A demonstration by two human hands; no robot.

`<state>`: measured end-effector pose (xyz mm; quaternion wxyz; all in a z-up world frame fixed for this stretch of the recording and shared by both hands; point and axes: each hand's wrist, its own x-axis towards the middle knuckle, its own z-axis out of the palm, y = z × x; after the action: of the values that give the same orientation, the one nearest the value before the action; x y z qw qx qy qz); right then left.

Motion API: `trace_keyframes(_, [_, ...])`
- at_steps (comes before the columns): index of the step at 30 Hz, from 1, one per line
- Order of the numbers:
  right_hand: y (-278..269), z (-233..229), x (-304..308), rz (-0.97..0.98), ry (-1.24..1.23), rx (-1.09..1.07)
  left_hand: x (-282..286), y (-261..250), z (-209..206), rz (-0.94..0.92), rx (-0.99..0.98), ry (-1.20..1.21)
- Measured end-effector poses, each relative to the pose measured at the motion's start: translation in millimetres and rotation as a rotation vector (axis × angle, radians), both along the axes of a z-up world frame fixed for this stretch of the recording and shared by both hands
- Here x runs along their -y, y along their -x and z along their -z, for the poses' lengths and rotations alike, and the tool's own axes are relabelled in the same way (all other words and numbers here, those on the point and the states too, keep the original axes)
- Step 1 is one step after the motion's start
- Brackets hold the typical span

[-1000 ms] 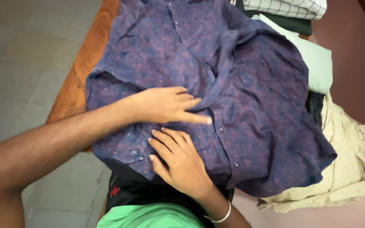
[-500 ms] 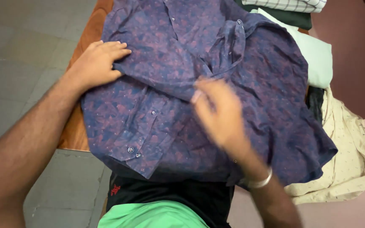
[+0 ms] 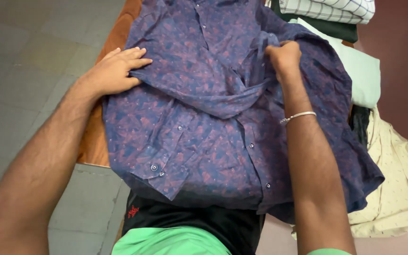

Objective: The person buttons a patterned shirt laid on a wooden table, starting from the lower placket and working upward to the collar, then folds the sleeves and body of the shirt. The shirt is handled by hand throughout, and the final folded state is shown on the table.

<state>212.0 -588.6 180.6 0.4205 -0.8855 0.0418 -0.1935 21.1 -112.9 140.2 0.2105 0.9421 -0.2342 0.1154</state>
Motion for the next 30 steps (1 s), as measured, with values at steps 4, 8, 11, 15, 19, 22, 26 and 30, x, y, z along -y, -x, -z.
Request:
trace_keyframes(4, [-25.2,-6.9,38.3,-0.238,-0.735,0.25,-2.0,3.4,-1.5,-0.097,-0.034,-0.03])
trace_keyframes(8, [2.6,-62.1,95.9,-0.457,-1.376,0.32,-5.3,1.7,-1.8,-0.158,-0.024,-0.046])
trace_keyframes(11, [82.6,-97.4,134.9,-0.507,-1.55,0.189,-6.8,-1.7,-2.2,-0.165,0.003,-0.074])
trace_keyframes(15, [186.8,-105.2,129.9,-0.532,-1.449,0.121,-12.9,-5.3,1.9,-0.153,-0.012,-0.036])
trace_keyframes(19, [286.1,-86.0,126.4,-0.334,-1.417,0.202,-21.1,-2.5,-3.6,-0.103,-0.015,-0.051])
trace_keyframes(22, [333.0,-62.0,135.7,-0.202,-1.208,0.145,-26.4,5.0,-24.0,-0.062,-0.147,-0.03])
trace_keyframes(26, [346.3,-40.8,150.2,0.009,-0.904,-0.034,-23.4,12.0,-53.3,-0.206,-0.4,0.274])
trace_keyframes(30, [354.0,-28.9,141.1,0.189,-0.521,-0.221,4.3,-14.9,-54.4,-0.377,-0.143,0.138])
